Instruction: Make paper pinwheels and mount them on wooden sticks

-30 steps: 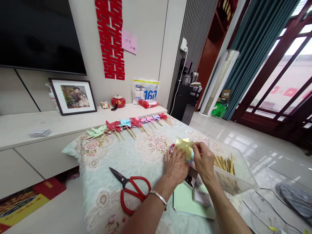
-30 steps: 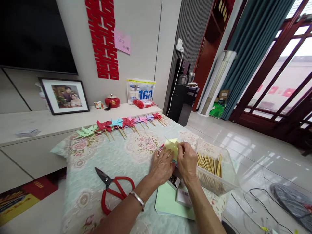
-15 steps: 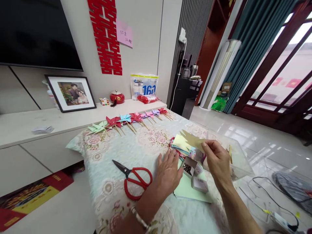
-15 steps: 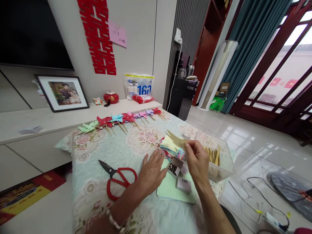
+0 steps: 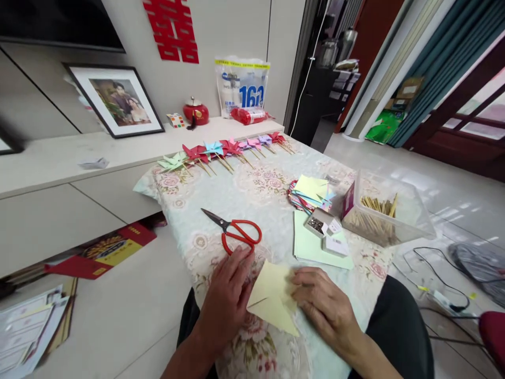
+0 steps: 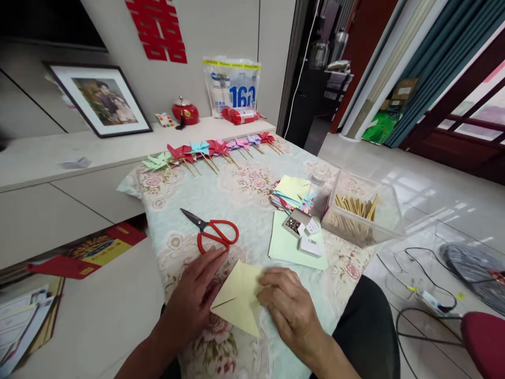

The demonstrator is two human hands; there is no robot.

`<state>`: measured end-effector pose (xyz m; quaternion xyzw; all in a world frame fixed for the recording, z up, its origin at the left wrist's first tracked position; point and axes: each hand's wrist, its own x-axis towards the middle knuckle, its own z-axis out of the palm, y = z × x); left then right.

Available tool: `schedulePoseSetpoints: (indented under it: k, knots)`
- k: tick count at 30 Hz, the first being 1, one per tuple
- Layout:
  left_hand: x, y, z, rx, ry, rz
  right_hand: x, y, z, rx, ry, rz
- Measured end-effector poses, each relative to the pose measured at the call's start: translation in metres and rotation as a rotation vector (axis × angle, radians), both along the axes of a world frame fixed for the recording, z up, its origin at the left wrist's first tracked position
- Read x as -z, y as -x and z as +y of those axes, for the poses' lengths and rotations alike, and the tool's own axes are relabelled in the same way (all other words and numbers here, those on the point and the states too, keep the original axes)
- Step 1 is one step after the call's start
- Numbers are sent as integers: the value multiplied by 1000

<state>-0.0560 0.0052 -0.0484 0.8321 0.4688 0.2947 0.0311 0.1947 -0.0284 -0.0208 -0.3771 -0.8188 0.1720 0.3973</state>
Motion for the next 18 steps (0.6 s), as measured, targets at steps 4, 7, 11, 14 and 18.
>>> schedulePoseSetpoints:
  k: [4, 7, 11, 14, 18]
  knots:
    - [-8, 2, -28, 94, 64, -31, 7, -7, -5, 16, 43, -5]
    - [-14, 2, -41, 139, 80, -21, 8, -9, -5, 13, 61, -10]
    - [-13, -5, -50, 157, 42, -34, 8, -8, -6, -4, 87, -11]
    - [-10, -16, -52, 121, -37, -60, 5, -7, -7, -17, 92, -24]
    - [-10, -26, -53, 43, -57, -134, 0, -6, -6, -34, 89, -16]
